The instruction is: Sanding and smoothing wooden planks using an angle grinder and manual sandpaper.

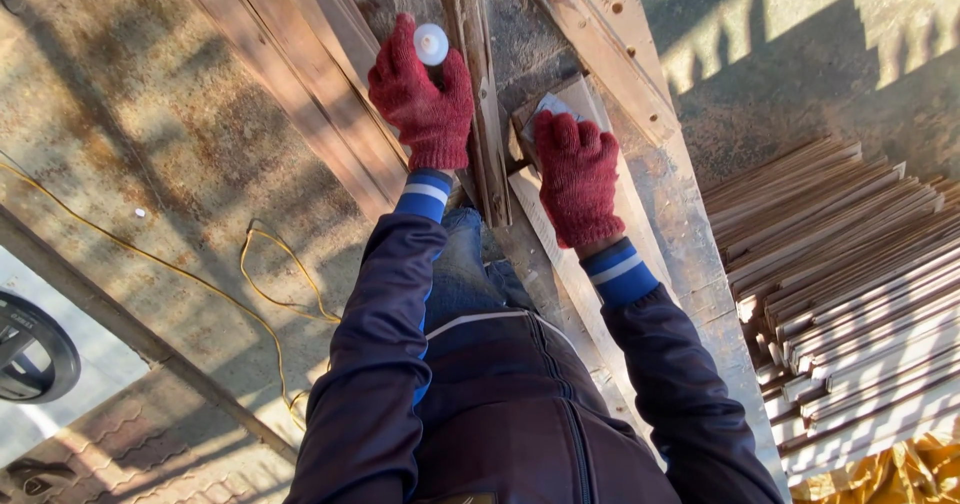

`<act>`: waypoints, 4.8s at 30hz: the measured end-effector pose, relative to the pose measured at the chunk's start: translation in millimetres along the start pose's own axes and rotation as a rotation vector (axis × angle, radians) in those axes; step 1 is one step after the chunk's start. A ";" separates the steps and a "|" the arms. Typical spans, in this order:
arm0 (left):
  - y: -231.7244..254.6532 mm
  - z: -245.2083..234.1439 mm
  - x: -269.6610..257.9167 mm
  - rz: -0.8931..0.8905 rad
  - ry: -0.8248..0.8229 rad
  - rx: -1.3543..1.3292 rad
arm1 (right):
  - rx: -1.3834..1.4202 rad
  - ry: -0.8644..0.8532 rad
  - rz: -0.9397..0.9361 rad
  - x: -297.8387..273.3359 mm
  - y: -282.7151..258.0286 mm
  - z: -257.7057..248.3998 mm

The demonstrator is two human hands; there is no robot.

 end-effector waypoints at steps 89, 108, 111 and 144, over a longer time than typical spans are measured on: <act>-5.0 0.4 -5.4 -0.009 -0.074 0.042 | 0.083 0.128 -0.111 4.1 20.3 10.9; 5.4 -5.4 1.7 -0.020 -0.072 0.008 | 0.209 0.206 0.056 3.4 41.8 -11.6; 7.3 -6.1 6.1 -0.047 -0.093 0.031 | 0.029 0.165 -0.016 -22.7 41.0 13.5; 2.5 -4.6 3.8 -0.039 -0.097 0.054 | 0.192 0.084 -0.113 25.7 12.1 23.8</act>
Point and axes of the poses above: each hand's wrist, its own x-axis towards the middle knuckle, its own z-axis out of the palm, y = z × x, the point moved 1 cm from there along x, towards the middle knuckle, and after that the axes turned 2 degrees about -y, right-handed, at the moved point
